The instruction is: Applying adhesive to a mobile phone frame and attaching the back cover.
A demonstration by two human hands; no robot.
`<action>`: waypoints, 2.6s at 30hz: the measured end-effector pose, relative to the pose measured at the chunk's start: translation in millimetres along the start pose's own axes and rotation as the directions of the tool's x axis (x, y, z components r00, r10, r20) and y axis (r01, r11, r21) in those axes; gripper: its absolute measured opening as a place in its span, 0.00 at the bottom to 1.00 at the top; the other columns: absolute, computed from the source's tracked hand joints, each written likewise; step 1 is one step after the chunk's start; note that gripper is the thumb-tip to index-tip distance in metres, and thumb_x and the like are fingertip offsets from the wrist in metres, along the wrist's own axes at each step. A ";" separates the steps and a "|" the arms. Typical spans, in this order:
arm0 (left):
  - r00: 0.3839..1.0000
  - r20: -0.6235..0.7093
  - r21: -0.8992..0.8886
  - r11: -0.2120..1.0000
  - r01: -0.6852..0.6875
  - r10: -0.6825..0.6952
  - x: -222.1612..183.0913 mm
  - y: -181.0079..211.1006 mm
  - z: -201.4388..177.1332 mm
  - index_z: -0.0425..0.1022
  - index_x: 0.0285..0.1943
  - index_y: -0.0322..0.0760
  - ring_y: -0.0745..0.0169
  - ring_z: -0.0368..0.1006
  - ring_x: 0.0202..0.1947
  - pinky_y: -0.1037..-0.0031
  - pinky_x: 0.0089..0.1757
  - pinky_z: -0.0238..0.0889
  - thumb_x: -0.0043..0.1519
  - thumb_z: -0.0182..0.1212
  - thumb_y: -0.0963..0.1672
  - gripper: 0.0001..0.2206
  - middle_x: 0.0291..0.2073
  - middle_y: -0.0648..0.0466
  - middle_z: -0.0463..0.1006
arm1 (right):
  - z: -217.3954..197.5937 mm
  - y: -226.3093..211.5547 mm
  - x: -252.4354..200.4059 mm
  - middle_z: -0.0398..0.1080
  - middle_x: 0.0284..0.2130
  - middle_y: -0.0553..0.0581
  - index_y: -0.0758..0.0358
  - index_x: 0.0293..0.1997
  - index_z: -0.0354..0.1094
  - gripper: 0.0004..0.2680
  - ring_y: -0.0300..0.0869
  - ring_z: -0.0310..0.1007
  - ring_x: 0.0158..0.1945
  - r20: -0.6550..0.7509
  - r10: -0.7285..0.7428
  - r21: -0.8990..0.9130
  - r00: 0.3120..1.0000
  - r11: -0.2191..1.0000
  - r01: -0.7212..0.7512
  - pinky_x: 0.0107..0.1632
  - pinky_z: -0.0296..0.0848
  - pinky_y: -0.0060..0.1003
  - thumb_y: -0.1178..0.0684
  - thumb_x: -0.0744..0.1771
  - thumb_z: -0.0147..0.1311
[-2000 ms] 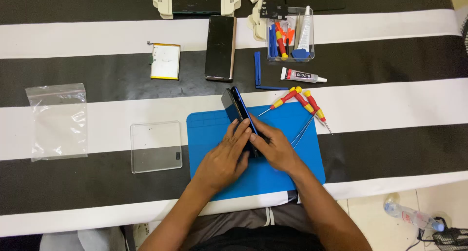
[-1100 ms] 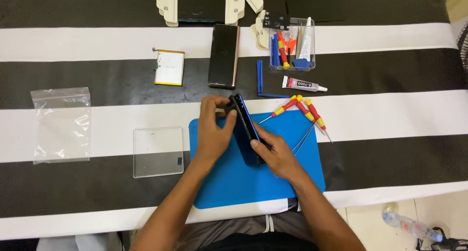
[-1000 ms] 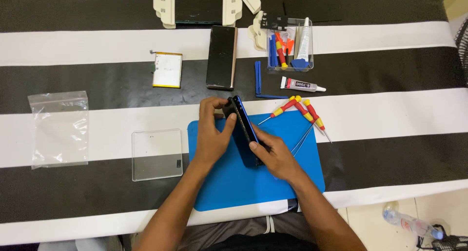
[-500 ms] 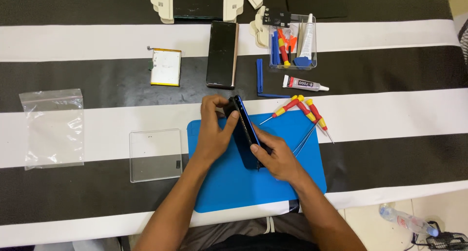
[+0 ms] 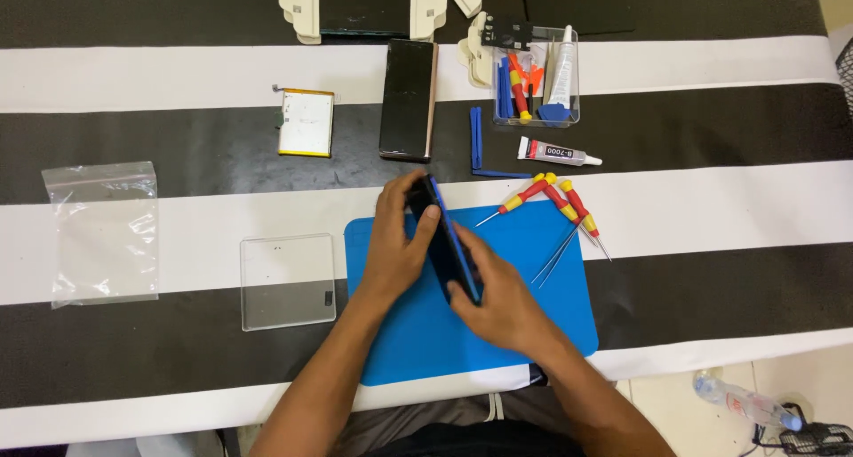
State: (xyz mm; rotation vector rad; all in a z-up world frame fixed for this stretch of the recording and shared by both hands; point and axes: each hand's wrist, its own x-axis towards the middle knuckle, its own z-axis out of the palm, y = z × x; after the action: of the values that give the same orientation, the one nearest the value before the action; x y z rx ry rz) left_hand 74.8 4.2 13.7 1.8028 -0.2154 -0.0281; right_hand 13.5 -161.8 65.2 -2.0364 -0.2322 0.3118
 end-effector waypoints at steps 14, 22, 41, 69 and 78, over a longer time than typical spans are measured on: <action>0.959 0.100 -0.963 0.215 0.161 -0.267 -24.8 -19.1 25.9 0.54 0.79 0.39 0.39 0.66 0.67 0.48 0.63 0.62 0.68 0.40 0.60 0.35 0.67 0.38 0.67 | 25.4 45.3 6.3 0.75 0.50 0.76 0.77 0.69 0.59 0.24 0.57 0.77 0.50 -0.115 0.108 0.837 0.987 0.546 0.038 0.47 0.79 0.49 0.64 0.63 0.53; 0.925 0.228 -0.971 0.005 0.241 -0.303 -24.8 -6.7 7.8 0.63 0.72 0.38 0.43 0.79 0.49 0.45 0.52 0.75 0.63 0.43 0.66 0.40 0.46 0.42 0.79 | -15.5 29.8 -54.7 0.73 0.33 0.57 0.61 0.44 0.74 0.13 0.51 0.76 0.36 -0.429 0.009 -0.412 0.903 0.888 -0.205 0.36 0.75 0.45 0.48 0.62 0.70; 0.795 0.348 -0.935 -0.126 0.331 -0.496 -21.1 21.7 -0.7 0.73 0.44 0.28 0.46 0.74 0.35 0.53 0.45 0.72 0.61 0.43 0.67 0.39 0.38 0.44 0.75 | -6.4 -16.8 -66.7 0.80 0.40 0.56 0.61 0.44 0.71 0.06 0.43 0.82 0.44 -0.280 -0.187 -0.256 0.942 0.960 0.115 0.47 0.82 0.37 0.57 0.65 0.60; 0.815 0.550 -0.807 0.367 0.462 0.183 -46.5 25.3 7.3 0.76 0.50 0.22 0.46 0.80 0.32 0.59 0.41 0.75 0.65 0.36 0.65 0.41 0.31 0.35 0.78 | -43.8 -37.1 23.5 0.75 0.30 0.62 0.71 0.45 0.79 0.08 0.45 0.72 0.26 -0.378 -0.620 -0.272 0.688 0.784 0.558 0.32 0.76 0.38 0.71 0.65 0.57; 0.801 0.567 -0.789 0.407 0.460 0.193 -43.3 29.7 4.4 0.76 0.51 0.24 0.54 0.80 0.32 0.66 0.38 0.76 0.65 0.36 0.65 0.41 0.29 0.38 0.78 | -42.1 -36.4 25.0 0.75 0.30 0.63 0.70 0.44 0.79 0.08 0.47 0.71 0.25 -0.377 -0.649 -0.323 0.660 0.760 0.564 0.31 0.74 0.39 0.71 0.65 0.57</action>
State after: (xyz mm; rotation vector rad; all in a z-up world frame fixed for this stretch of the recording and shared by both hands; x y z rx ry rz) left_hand 27.8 0.2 37.2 0.5956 -0.3897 -0.7315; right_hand 49.3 -172.8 113.3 -2.0022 -0.6399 -0.6545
